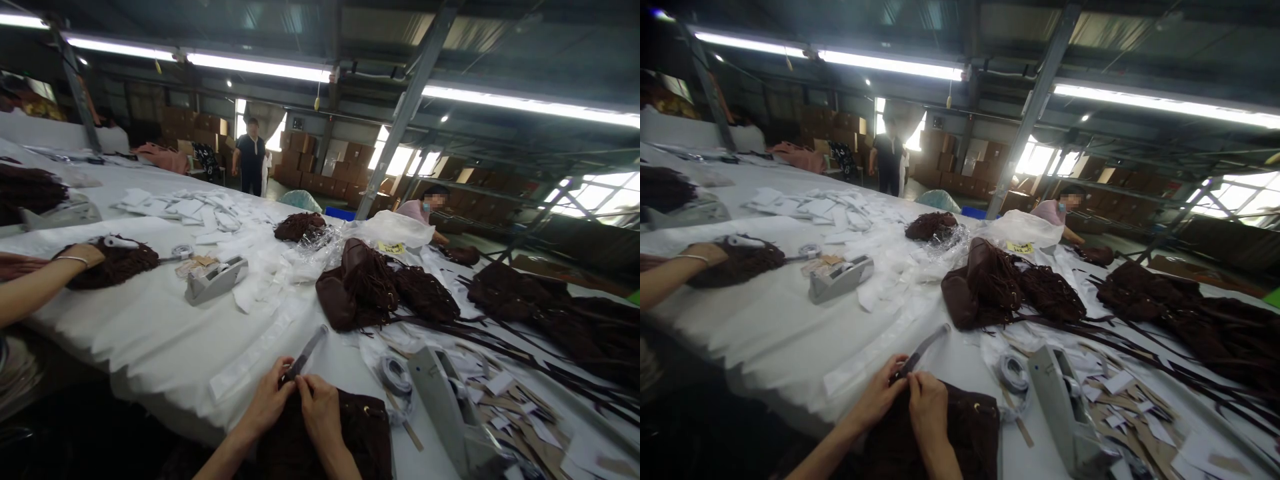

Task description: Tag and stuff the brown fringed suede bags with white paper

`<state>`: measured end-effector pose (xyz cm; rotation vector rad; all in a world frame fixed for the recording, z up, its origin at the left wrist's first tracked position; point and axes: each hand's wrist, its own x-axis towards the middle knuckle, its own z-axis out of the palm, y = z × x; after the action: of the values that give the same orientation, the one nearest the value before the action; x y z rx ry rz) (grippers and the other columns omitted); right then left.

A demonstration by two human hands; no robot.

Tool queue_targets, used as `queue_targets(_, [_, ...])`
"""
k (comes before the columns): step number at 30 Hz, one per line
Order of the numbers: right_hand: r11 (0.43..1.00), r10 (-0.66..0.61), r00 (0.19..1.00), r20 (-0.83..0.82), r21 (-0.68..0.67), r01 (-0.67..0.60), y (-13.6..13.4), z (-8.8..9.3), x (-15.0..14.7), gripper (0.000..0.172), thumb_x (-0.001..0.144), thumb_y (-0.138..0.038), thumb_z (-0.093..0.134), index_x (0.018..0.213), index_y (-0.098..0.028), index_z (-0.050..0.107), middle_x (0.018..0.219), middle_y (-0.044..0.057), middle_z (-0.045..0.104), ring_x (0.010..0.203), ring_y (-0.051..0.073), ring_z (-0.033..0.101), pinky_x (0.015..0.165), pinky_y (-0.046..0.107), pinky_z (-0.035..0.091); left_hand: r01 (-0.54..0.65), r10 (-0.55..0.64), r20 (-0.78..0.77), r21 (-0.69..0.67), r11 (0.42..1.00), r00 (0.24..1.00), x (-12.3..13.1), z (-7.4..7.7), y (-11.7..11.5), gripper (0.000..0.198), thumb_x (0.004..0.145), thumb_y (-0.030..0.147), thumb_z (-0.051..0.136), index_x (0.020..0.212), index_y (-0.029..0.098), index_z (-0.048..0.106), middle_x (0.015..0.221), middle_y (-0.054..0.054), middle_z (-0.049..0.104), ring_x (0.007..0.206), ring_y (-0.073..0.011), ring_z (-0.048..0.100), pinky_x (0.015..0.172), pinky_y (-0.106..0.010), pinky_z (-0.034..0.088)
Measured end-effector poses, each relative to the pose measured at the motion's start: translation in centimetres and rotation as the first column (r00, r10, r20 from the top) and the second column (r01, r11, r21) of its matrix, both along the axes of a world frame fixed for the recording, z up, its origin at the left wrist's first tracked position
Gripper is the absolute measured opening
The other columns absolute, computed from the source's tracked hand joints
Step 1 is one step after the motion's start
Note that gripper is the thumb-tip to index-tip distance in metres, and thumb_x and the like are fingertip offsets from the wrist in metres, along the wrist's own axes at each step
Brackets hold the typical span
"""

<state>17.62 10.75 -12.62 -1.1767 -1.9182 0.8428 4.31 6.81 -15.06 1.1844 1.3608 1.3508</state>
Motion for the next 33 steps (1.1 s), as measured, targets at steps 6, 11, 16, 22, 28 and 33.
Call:
queue_targets(6, [1.0, 0.018, 0.998, -0.052, -0.021, -0.02, -0.5, -0.8, -0.3, 0.026, 0.083, -0.035, 0.059, 0.062, -0.022, 0.066, 0.06, 0.003, 0.062, 0.059, 0.018, 0.053, 0.06, 0.028, 0.033, 0.027, -0.022, 0.257, -0.019, 0.999, 0.966, 0.0, -0.6, 0.0, 0.049, 0.081, 0.042, 0.06, 0.121, 0.018, 0.046, 0.114, -0.011, 0.065, 0.103, -0.0224, 0.061, 0.092, -0.035, 0.044])
queue_targets(11, [0.993, 0.061, 0.981, -0.182, -0.087, -0.077, -1.0, -1.7, -0.3, 0.013, 0.08, -0.033, 0.064, 0.076, -0.023, 0.073, 0.073, 0.006, 0.067, 0.07, 0.021, 0.058, 0.071, 0.03, 0.04, -0.164, 0.166, 0.141, -0.03, 0.986, 0.976, 1.0, -1.5, 0.5, 0.045, 0.08, 0.056, 0.056, 0.098, 0.015, 0.062, 0.097, -0.009, 0.069, 0.094, -0.0253, 0.062, 0.089, -0.037, 0.047])
queue_targets(16, [0.813, -0.406, 0.748, -0.524, -0.582, 0.033, 1.2, -0.9, 0.0, 0.03, 0.068, -0.042, 0.074, 0.083, -0.016, 0.069, 0.083, 0.007, 0.069, 0.07, 0.019, 0.061, 0.059, 0.026, 0.047, -0.183, 0.187, -0.055, 0.06, 0.981, 0.981, 1.3, -3.0, 0.0, 0.04, 0.084, 0.049, 0.052, 0.106, 0.018, 0.064, 0.109, -0.01, 0.067, 0.106, -0.0279, 0.059, 0.098, -0.043, 0.042])
queue_targets(22, [0.533, -0.478, 0.64, -0.602, -0.778, -0.334, 4.8, 1.3, -0.6, 0.032, 0.076, -0.044, 0.071, 0.068, -0.014, 0.06, 0.053, -0.001, 0.057, 0.034, 0.005, 0.038, 0.032, 0.016, 0.023, -0.092, 0.142, -0.277, 0.187, 0.978, 0.95, 0.9, -4.9, -0.9, 0.032, 0.089, 0.042, 0.046, 0.106, 0.025, 0.067, 0.122, -0.011, 0.061, 0.118, -0.0282, 0.053, 0.106, -0.048, 0.038])
queue_targets(28, [0.702, -0.511, 0.474, -0.717, -0.666, -0.251, 6.2, 2.7, 0.9, 0.03, 0.062, -0.032, 0.083, 0.07, -0.015, 0.059, 0.051, -0.006, 0.054, 0.034, 0.001, 0.03, 0.031, 0.014, 0.018, -0.078, 0.129, -0.339, 0.16, 0.984, 0.932, 0.0, -6.2, -0.2, 0.034, 0.088, 0.045, 0.047, 0.105, 0.024, 0.068, 0.118, -0.01, 0.065, 0.113, -0.0274, 0.058, 0.104, -0.047, 0.043])
queue_targets(33, [0.823, -0.496, 0.399, -0.771, -0.564, -0.067, 7.0, 4.2, 4.0, 0.046, 0.051, -0.034, 0.088, 0.083, -0.019, 0.058, 0.062, -0.007, 0.06, 0.039, 0.0, 0.033, 0.034, 0.011, 0.019, -0.064, 0.125, -0.376, 0.171, 0.983, 0.918, -0.3, -6.6, 0.5, 0.039, 0.087, 0.05, 0.046, 0.099, 0.022, 0.069, 0.11, -0.009, 0.069, 0.106, -0.0261, 0.063, 0.098, -0.042, 0.048])
